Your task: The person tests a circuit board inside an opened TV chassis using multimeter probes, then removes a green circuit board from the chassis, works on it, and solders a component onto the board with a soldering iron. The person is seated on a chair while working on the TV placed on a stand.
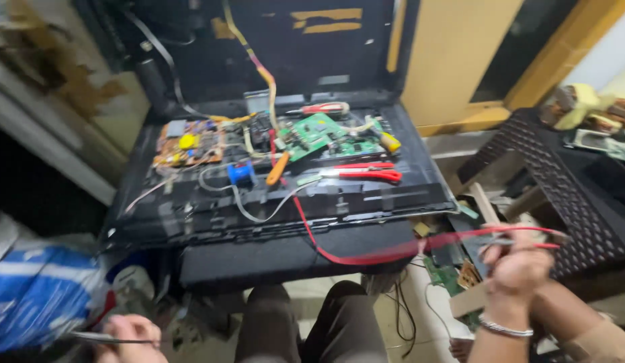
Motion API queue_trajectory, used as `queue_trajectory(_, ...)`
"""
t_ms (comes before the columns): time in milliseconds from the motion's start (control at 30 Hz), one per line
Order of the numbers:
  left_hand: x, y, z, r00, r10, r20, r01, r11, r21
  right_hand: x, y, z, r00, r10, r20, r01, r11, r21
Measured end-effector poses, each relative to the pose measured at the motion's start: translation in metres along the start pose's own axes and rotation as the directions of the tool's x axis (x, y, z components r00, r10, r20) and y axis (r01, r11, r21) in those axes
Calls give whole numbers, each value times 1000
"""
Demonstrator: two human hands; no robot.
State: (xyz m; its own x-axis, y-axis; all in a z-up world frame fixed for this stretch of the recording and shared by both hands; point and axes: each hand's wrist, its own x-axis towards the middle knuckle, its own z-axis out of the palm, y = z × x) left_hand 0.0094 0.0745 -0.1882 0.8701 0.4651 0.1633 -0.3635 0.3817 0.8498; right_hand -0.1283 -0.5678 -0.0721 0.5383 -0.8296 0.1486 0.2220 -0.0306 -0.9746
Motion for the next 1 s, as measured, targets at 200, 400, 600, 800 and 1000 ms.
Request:
queue_trajectory(200, 53, 59, 8, 979, 140, -146, -165, 971, -173, 39, 16, -34, 916, -377, -139, 391, 914, 103)
queue_trajectory(400, 31, 108, 111, 863, 502, -64, -445, 812, 378, -1, -36, 62, 889, -456, -41, 457, 879, 137)
queue_trajectory(600, 6, 68, 231, 795, 426, 432, -581, 741, 337, -32, -53, 197, 798, -405, 447, 500, 859, -114)
queue_trajectory(800, -5, 25, 307, 748, 294, 595, -548, 779, 303, -12, -37, 271, 494, -502, 710, 737, 675, -35)
queue_trajectory(1000, 8, 7, 335, 510, 447, 735, -782, 598, 179, 12, -27, 296, 469, -333, 818, 642, 765, -56)
